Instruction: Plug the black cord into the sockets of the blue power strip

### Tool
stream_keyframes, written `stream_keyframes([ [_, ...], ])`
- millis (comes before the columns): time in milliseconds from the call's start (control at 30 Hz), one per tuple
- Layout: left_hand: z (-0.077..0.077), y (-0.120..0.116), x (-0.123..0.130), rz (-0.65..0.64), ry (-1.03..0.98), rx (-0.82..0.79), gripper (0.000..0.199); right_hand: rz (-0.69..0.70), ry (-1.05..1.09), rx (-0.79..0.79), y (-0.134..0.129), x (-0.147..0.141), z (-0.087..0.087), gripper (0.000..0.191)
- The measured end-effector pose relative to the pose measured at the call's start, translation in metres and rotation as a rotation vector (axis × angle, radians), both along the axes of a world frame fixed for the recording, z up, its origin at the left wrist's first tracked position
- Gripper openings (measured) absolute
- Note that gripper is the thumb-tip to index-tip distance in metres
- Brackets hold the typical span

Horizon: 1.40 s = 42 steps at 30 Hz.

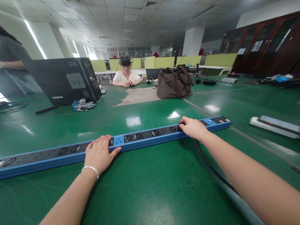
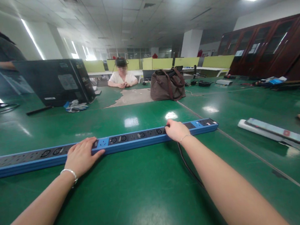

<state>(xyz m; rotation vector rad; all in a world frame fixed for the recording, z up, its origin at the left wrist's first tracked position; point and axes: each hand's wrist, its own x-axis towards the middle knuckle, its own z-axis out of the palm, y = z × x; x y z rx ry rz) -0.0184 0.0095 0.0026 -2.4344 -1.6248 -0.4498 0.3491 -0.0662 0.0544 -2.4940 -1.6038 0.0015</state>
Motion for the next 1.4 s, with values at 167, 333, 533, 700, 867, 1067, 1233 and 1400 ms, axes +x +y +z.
stream_keyframes([
  [167, -0.001, 0.0, 0.0, -0.02, -0.003, 0.016, 0.06, -0.004, -0.013, -0.002, -0.005, -0.001, -0.005, 0.035],
  [333, -0.001, 0.0, -0.001, -0.009, -0.005, 0.009, 0.061, -0.015, 0.004, -0.014, -0.003, -0.001, -0.003, 0.034],
  [533, 0.0, 0.0, -0.001, -0.006, 0.006, -0.004, 0.063, 0.004, 0.022, -0.053, 0.004, 0.0, 0.004, 0.031],
  [700, 0.0, 0.0, 0.0, -0.006, 0.004, 0.001, 0.062, -0.037, 0.008, -0.015, -0.002, -0.004, -0.002, 0.034],
  [867, 0.0, 0.0, 0.0, -0.016, -0.019, -0.002, 0.061, -0.055, 0.0, 0.023, -0.009, -0.009, -0.008, 0.036],
  [1067, 0.0, 0.0, 0.0, -0.021, -0.023, 0.004, 0.061, -0.096, -0.003, 0.051, -0.012, -0.014, -0.007, 0.039],
  [1233, 0.0, 0.0, 0.0, -0.012, -0.012, 0.01, 0.061, -0.063, 0.034, 0.132, -0.01, -0.009, -0.014, 0.036],
  [1400, 0.0, 0.0, 0.0, -0.012, -0.005, 0.012, 0.061, -0.059, 0.299, 0.312, -0.003, 0.006, -0.028, 0.035],
])
